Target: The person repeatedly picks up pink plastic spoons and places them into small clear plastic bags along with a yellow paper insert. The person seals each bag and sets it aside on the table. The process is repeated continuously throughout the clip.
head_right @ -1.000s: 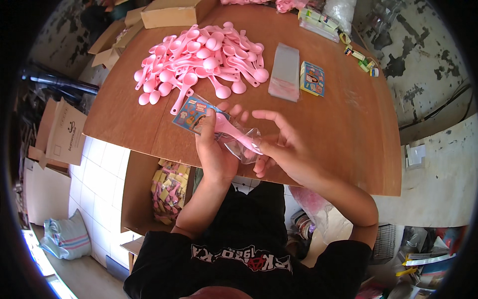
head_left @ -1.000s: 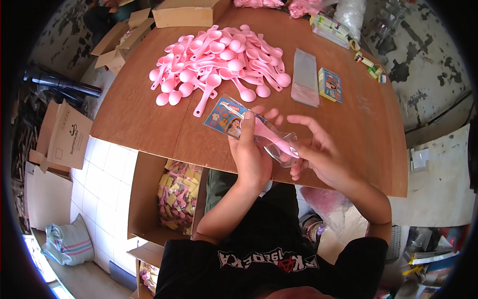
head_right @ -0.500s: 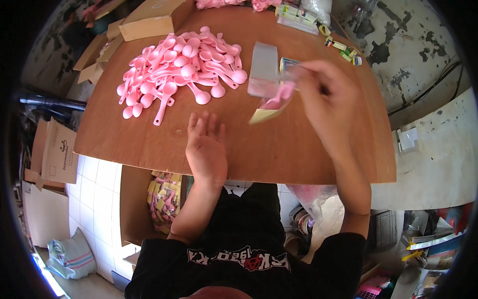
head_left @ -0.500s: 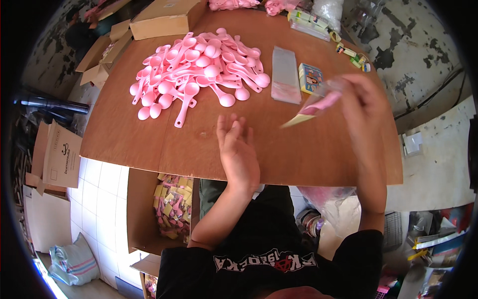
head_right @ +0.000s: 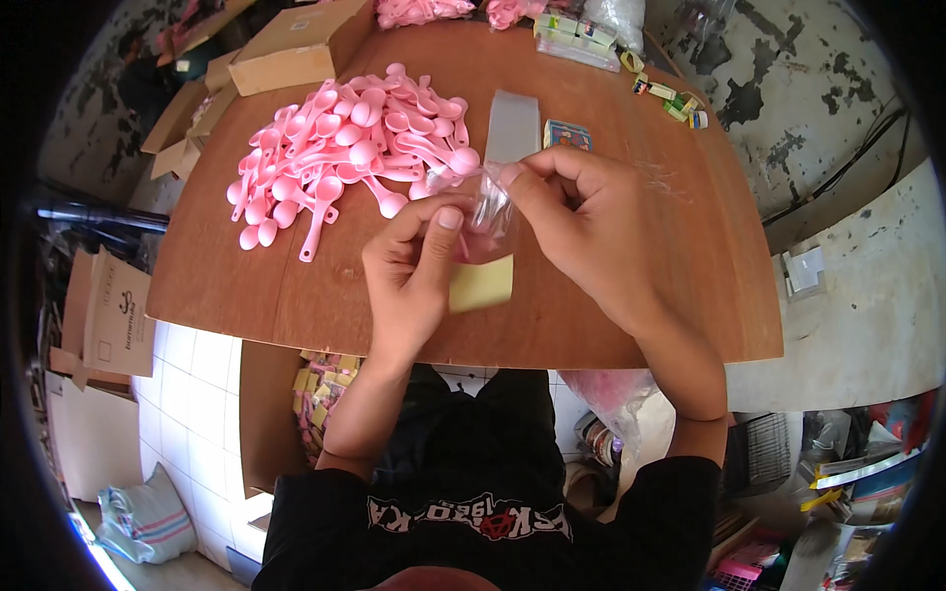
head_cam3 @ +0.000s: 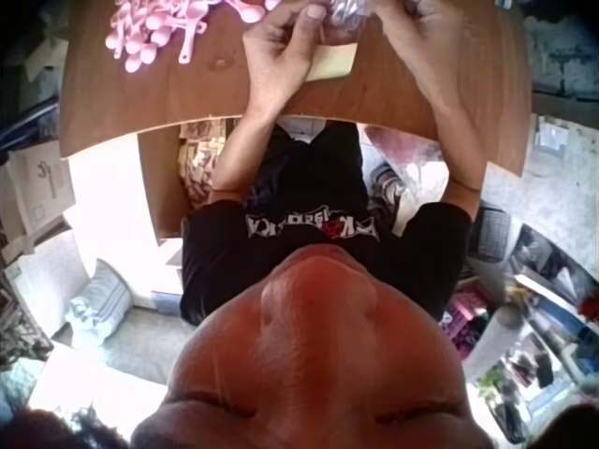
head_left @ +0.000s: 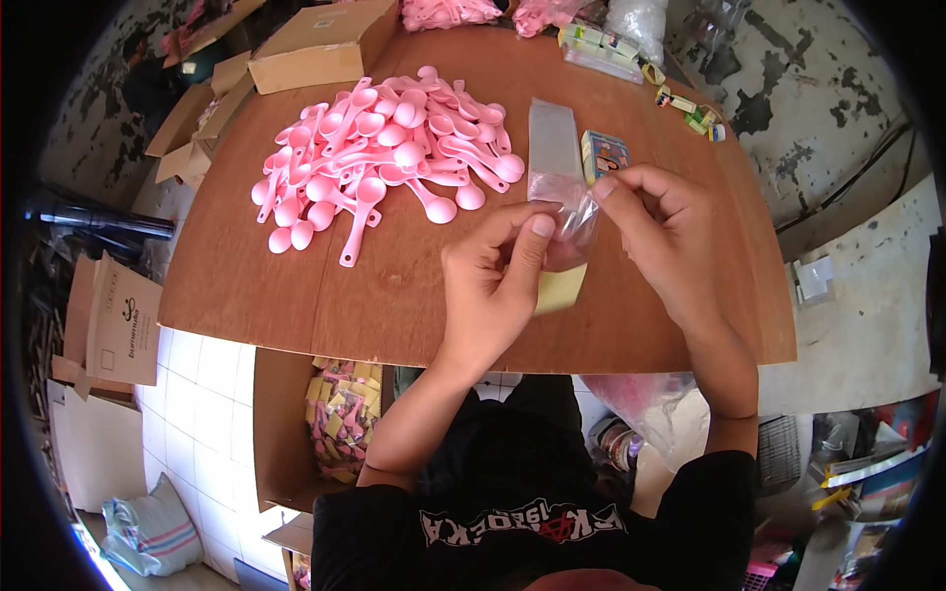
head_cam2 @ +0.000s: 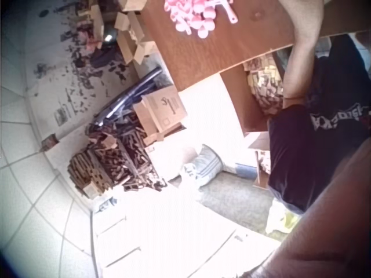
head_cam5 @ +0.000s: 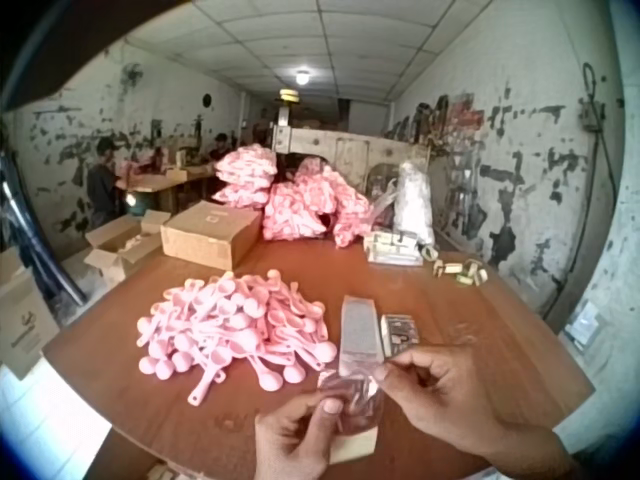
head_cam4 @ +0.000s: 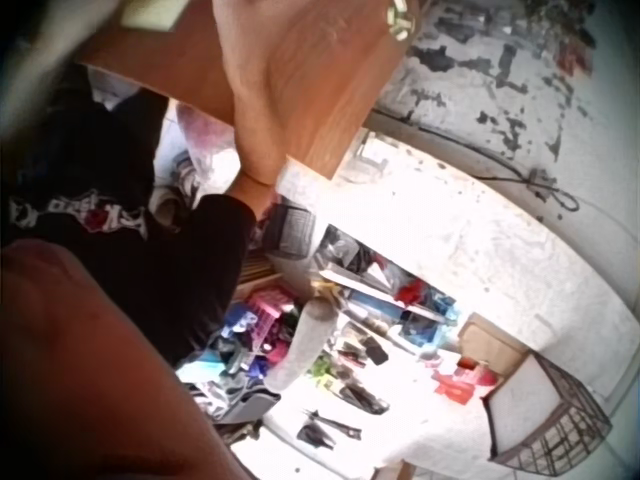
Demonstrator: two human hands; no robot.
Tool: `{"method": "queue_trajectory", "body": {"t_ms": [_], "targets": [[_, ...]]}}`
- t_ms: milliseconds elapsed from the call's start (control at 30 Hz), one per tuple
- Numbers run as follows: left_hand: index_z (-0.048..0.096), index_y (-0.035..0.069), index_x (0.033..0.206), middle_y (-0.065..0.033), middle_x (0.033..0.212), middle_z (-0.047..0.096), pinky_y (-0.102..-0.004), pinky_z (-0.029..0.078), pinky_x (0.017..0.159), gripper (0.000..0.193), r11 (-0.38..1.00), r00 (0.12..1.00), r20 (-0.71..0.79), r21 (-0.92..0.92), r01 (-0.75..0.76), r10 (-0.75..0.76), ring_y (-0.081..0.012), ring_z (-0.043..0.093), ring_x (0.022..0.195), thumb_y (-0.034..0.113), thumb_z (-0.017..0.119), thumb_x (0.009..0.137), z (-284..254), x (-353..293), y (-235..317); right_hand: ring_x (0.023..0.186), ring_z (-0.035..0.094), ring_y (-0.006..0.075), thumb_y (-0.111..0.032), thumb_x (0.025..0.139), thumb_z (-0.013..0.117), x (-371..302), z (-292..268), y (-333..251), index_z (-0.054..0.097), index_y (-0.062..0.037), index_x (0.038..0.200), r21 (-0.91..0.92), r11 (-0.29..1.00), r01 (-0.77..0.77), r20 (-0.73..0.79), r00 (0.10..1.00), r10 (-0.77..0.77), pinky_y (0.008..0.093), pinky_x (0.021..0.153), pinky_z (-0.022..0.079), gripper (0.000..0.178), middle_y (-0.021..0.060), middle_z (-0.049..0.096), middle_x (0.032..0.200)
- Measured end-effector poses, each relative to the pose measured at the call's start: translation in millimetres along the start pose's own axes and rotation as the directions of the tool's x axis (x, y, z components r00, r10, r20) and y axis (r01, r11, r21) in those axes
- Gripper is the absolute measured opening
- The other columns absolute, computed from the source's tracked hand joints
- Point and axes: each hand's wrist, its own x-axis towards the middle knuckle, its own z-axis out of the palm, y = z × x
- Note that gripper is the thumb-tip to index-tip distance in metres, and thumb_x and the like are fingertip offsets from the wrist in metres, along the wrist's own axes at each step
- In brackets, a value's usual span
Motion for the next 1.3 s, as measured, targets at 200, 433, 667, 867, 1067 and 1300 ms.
{"method": "queue_trajectory", "body": {"t_ms": [200,433,667,867,1067,1300], "targets": [[0.071,-0.004,0.103,-0.0107,0.067,0.067,-0.0252,0.047,0.052,0.016,0.936,0.989,0.093,0.344,0.077,-0.115,-0.0053,0.059,0.057,0.006,0.063,0.093,-9.2,-2.4,22.0,0.058,0.05,0.0072,-0.003,0.08,0.074,-5.7,-6.7,-2.6,0.073,-0.0063,0.089,-0.249,0.795,0.553,0.057,0.828,-0.558,0.0229,0.048,0.037,0.01,-0.0008,0.055,0.072],[0.068,-0.003,0.109,-0.0173,0.065,0.063,-0.0305,0.048,0.05,0.023,0.887,0.969,0.244,0.455,-0.077,-0.041,-0.0184,0.062,0.051,0.001,0.061,0.088,-7.9,-4.9,36.9,0.063,0.058,0.0158,-0.008,0.071,0.077,-11.8,-11.2,-9.9,0.073,-0.0084,0.087,-0.456,0.587,0.669,0.25,0.729,-0.637,0.0292,0.054,0.047,0.017,0.0015,0.057,0.078],[0.066,-0.004,0.115,-0.0104,0.058,0.056,-0.0265,0.04,0.048,0.031,0.806,0.935,0.343,0.526,-0.272,0.092,-0.0095,0.05,0.047,-0.001,0.06,0.085,-2.1,-10.1,40.5,0.07,0.062,0.0161,-0.01,0.068,0.078,-19.1,-15.7,-14.9,0.069,-0.008,0.082,-0.58,0.49,0.651,0.335,0.738,-0.586,0.0297,0.056,0.05,0.016,0.0009,0.061,0.085],[0.064,-0.004,0.119,-0.0139,0.063,0.062,-0.0281,0.044,0.049,0.033,0.796,0.88,0.465,0.495,-0.348,0.095,-0.0102,0.058,0.05,-0.002,0.059,0.087,-10.8,-7.0,31.6,0.064,0.058,0.0101,0.005,0.073,0.069,-19.3,-18.9,-6.6,0.068,-0.0033,0.083,-0.276,0.894,0.353,0.23,0.927,-0.295,0.0255,0.056,0.045,0.013,0.0025,0.06,0.079],[0.059,-0.002,0.13,-0.0051,0.076,0.067,-0.024,0.044,0.054,0.034,0.954,0.959,0.28,0.279,-0.112,0.031,-0.0056,0.057,0.063,0.003,0.057,0.096,-14.5,-18.1,29.7,0.062,0.045,0.0079,-0.009,0.089,0.06,-2.6,-43.7,46.5,0.062,-0.0042,0.086,0.811,0.555,-0.185,0.122,0.981,0.148,0.0238,0.058,0.04,0.005,0.0051,0.064,0.085],[0.051,-0.003,0.126,-0.0102,0.088,0.072,-0.0245,0.054,0.068,0.028,0.986,0.991,0.06,-0.107,0.126,-0.12,-0.0151,0.07,0.079,0.008,0.055,0.101,-8.8,-6.8,18.4,0.08,0.056,0.0121,-0.013,0.088,0.064,95.6,-186.1,211.8,0.063,-0.0045,0.11,0.224,0.97,-0.091,0.052,0.995,0.081,0.0275,0.063,0.045,0.023,0.0062,0.064,0.1]]}}
